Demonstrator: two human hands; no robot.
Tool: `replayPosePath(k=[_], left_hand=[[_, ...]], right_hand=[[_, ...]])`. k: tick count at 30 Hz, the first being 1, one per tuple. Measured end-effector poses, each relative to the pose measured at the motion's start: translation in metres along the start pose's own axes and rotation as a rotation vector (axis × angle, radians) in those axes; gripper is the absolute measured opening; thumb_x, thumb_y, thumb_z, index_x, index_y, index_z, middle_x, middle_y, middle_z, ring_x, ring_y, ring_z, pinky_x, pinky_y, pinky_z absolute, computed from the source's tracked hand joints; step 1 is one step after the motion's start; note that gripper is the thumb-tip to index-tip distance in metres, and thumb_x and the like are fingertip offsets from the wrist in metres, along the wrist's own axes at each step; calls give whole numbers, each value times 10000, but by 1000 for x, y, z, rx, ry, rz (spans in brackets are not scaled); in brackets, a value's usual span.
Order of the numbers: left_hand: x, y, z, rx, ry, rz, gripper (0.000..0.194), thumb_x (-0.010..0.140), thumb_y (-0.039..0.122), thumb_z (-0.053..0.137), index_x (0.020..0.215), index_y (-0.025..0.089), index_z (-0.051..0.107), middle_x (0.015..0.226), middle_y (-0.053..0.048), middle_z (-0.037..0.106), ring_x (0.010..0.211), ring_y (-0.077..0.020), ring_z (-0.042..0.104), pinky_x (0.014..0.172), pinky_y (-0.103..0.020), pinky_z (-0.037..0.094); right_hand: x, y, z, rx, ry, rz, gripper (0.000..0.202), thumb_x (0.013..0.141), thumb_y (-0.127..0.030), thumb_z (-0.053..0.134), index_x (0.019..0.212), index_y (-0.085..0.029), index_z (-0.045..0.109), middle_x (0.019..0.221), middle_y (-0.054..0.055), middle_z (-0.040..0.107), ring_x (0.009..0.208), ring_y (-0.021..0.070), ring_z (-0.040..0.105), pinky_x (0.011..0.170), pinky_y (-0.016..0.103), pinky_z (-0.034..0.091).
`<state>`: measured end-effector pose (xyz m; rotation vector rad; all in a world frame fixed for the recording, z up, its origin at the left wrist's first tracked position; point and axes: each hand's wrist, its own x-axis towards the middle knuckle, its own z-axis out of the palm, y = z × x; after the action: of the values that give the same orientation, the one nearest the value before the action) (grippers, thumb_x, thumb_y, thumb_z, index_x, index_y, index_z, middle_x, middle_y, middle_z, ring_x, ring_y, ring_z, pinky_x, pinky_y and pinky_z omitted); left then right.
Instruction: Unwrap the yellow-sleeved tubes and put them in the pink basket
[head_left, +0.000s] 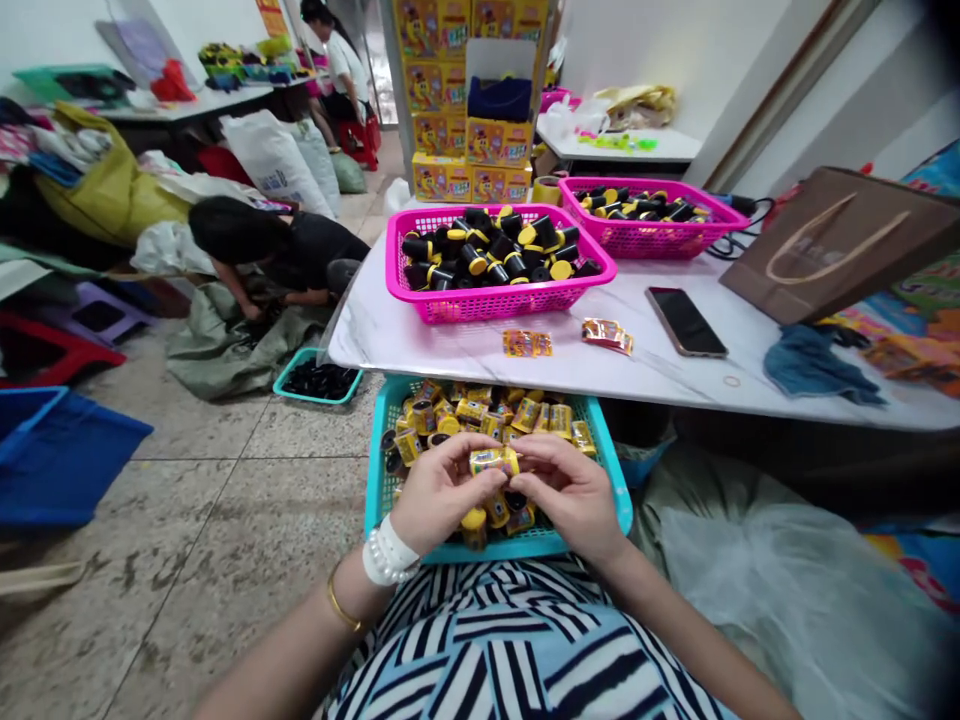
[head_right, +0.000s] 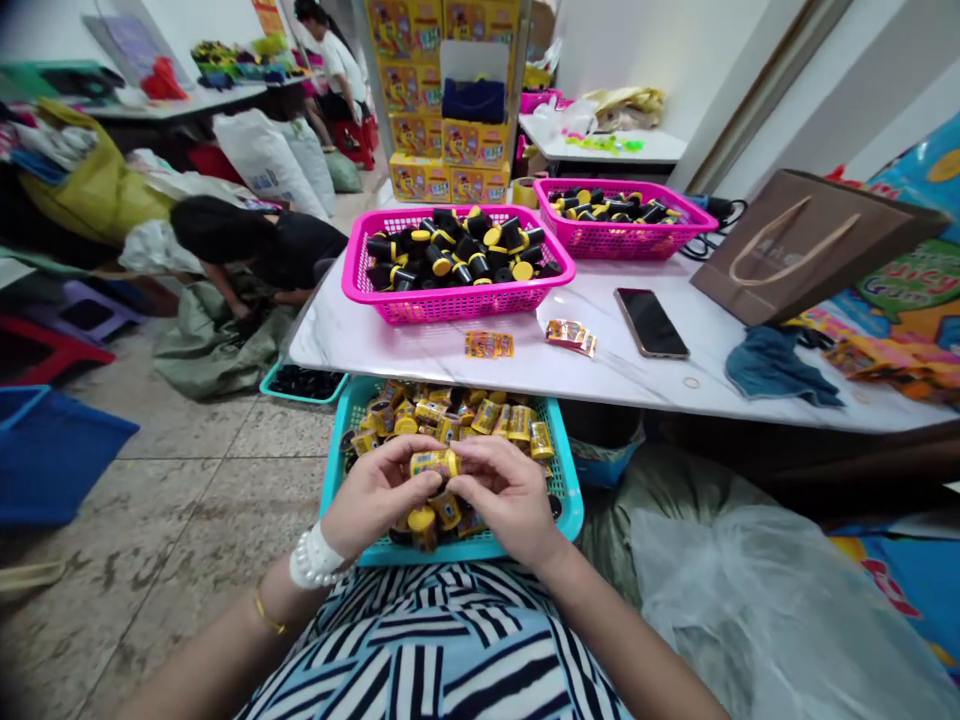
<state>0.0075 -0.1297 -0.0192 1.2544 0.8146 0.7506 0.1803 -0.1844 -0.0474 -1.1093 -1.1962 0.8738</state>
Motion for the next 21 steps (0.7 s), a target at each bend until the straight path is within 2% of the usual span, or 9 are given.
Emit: replayPosePath(k=[2, 5, 7, 9, 13, 16, 19, 21], left_hand=[[-1, -2, -4, 88, -19, 54, 275, 805, 295, 750, 1037, 155, 703, 961, -82, 734, 860, -207, 667, 790, -310, 527], [-1, -3, -9, 334, 26, 172, 258, 820, 307, 735, 1041, 174, 734, 958, -90, 749, 878, -228, 669, 826, -337, 511], [-1, -2, -12, 393, 22, 219, 251, 818, 315, 737, 1031, 183, 742, 964, -89, 752, 882, -229, 671, 828, -332, 502], [-1, 0, -13, 270, -59, 156, 270, 824, 353, 731, 1027, 176, 724, 892, -75, 743, 782, -196, 667, 731, -297, 510], [0, -5, -13, -105, -236, -144, 444, 770, 525, 757, 993, 168, 614, 646, 6, 643, 462, -88, 517, 449, -191, 398], [3, -13, -12, -188, -255, -210, 488, 755, 578, 753, 957, 176, 563, 603, 27, 617, 388, -59, 461, 374, -157, 341], [4, -17, -13, -252, -200, -191, 460, 801, 576, 711, 984, 173, 585, 584, 30, 604, 375, -59, 452, 355, -150, 322], [4, -16, -14, -344, -185, -165, 466, 775, 539, 756, 1012, 159, 625, 627, 21, 608, 423, -57, 472, 390, -151, 342]], right_hand=[[2, 3, -1, -4, 2, -10, 242, 740, -240, 836, 972, -238, 768, 966, 55, 712, 878, 175, 692, 737, 287, 613], [7, 5, -1, 122, -40, 171, 272, 689, -299, 874, 917, -212, 752, 784, 10, 704, 668, 134, 677, 624, 259, 605], [10, 2, -3, 197, -82, 274, 307, 679, -337, 880, 910, -196, 736, 742, 3, 711, 629, 132, 682, 616, 260, 610], [13, -3, -5, 239, -164, 320, 320, 715, -358, 856, 961, -192, 735, 754, 14, 725, 636, 141, 700, 621, 263, 615], [10, -3, -7, 357, -330, 369, 245, 779, -337, 810, 987, -221, 758, 873, 10, 685, 561, 121, 696, 507, 234, 591], [6, 9, 0, 467, -289, 367, 155, 757, -291, 829, 868, -227, 742, 940, -10, 616, 527, 104, 688, 456, 225, 582], [6, 14, 8, 475, -192, 346, 196, 745, -309, 836, 801, -204, 680, 903, -18, 594, 518, 101, 670, 439, 225, 585], [9, 10, 10, 437, -165, 340, 224, 748, -339, 833, 835, -199, 681, 896, -15, 585, 535, 97, 663, 463, 224, 598]])
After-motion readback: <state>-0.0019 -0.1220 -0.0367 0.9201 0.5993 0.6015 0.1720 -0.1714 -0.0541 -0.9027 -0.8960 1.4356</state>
